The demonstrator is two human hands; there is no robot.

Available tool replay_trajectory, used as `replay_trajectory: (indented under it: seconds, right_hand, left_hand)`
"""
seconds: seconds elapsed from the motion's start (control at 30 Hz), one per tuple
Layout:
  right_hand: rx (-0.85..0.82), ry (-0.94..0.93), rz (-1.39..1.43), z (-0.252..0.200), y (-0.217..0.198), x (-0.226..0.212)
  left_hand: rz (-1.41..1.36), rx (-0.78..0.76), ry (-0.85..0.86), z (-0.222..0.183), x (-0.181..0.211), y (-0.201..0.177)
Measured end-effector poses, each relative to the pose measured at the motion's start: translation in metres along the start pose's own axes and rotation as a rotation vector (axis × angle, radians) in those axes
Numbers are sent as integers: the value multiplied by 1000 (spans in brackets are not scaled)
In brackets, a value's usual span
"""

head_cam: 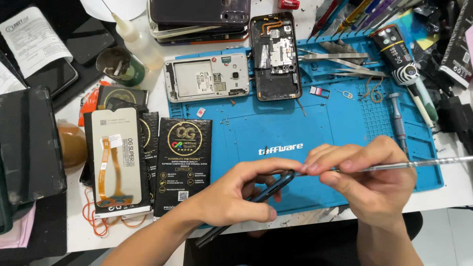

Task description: The person uses a metal prying tool to separate the back cover of a smartphone. They then use a screwdriver to remove screws from the internal chassis and disconnect ribbon cables from the motherboard.

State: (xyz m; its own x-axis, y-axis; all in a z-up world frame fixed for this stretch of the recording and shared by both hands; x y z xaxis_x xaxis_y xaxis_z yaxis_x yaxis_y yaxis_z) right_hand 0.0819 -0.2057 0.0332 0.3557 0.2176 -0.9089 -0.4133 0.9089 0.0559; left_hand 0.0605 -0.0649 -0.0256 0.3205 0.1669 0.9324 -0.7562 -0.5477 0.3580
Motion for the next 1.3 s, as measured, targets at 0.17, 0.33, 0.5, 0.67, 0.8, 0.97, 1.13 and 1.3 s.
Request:
replay_trajectory:
  seconds: [0.17,0.33,0.5,0.67,0.8,0.97,1.13,1.3]
  right_hand:
    - [-41,36,75,1,-1,10]
    - [-36,74,137,6,-2,14]
    - [-78,186,114,22,-2,19]
    - [-426,333,-207,47,20,28]
    - [-568,330,-373,53,31,53]
    - [-157,436,-229,42,-42,67]
    - [-109,466,-164,34,-48,69]
    - [-381,569,-114,21,-27,75]
  left_hand:
    - [-14,5,-31,1,-6,-3]
    - [-49,-1,-48,4,-10,-3]
    - [-269,-2,-127,5,-4,0]
    - [-432,85,-345,1,-32,-4]
    - [-586,232,-315,-4,-30,-15]
    - [-832,130,118,-13,27,-41]
    - [-128,508,213,-31,42,-72]
    - [-300,739,321,-41,15,-100]
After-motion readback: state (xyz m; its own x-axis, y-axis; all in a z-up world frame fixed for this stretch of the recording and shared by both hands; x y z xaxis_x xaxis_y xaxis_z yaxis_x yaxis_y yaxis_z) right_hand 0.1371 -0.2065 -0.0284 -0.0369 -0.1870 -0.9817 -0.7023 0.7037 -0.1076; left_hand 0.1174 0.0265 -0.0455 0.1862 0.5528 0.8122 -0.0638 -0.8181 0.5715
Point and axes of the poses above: each hand's wrist, its own z-axis towards the middle knuckle, its own y-axis out of the palm, x = y × z, the point moved 10 cm from there along z, towards the middle knuckle, and after that the axes turned 8 degrees about -x, right-handed, at the moved point
